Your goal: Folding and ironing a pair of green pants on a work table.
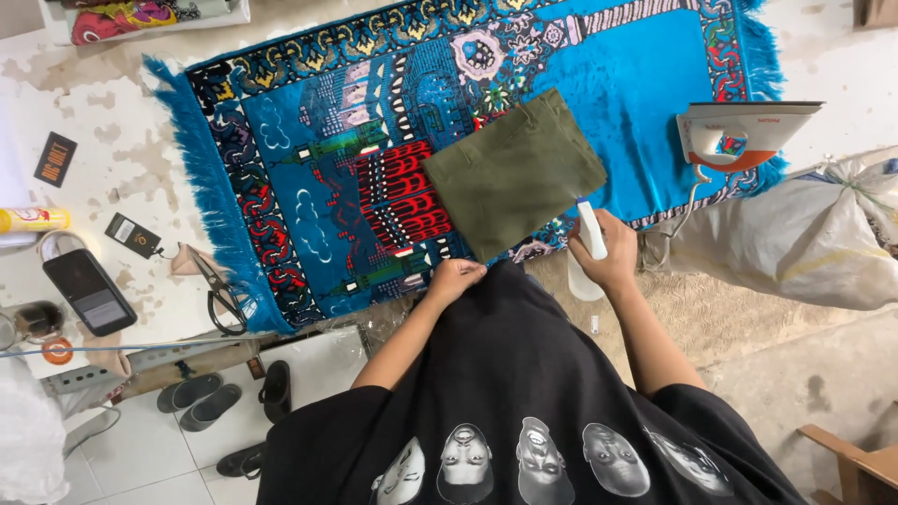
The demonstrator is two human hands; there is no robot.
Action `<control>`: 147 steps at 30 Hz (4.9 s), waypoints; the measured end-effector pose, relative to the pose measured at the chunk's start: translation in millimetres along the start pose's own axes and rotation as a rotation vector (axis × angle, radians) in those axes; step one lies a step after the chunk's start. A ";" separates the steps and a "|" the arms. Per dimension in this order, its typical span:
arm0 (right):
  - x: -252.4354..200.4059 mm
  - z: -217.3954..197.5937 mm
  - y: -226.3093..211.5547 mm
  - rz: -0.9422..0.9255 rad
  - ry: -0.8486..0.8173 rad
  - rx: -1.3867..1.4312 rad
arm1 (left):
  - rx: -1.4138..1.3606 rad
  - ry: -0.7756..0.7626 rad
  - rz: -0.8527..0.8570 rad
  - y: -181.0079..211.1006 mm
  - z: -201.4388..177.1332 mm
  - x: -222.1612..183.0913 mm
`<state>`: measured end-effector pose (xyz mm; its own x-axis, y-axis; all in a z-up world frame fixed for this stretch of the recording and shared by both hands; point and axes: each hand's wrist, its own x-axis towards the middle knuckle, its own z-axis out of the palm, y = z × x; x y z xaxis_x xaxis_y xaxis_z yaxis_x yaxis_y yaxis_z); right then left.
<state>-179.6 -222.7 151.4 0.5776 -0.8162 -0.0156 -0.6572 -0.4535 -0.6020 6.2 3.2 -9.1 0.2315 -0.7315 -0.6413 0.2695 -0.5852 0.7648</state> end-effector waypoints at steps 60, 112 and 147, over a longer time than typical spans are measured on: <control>186.3 -188.6 385.9 0.410 0.333 -0.062 | 1.198 -0.094 0.279 218.0 143.1 93.5; 20.1 90.3 -73.7 -0.093 -0.603 -0.149 | -0.064 0.723 0.108 -24.5 -70.1 -140.6; -11.7 90.1 -100.5 0.013 -0.514 -0.241 | 1.081 0.721 0.351 -21.5 -159.2 -98.2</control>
<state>-76.7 -135.3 140.1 0.6906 -0.5705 -0.4446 -0.7230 -0.5627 -0.4009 126.5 143.3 27.6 0.6621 -0.7485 -0.0369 -0.6946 -0.6314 0.3448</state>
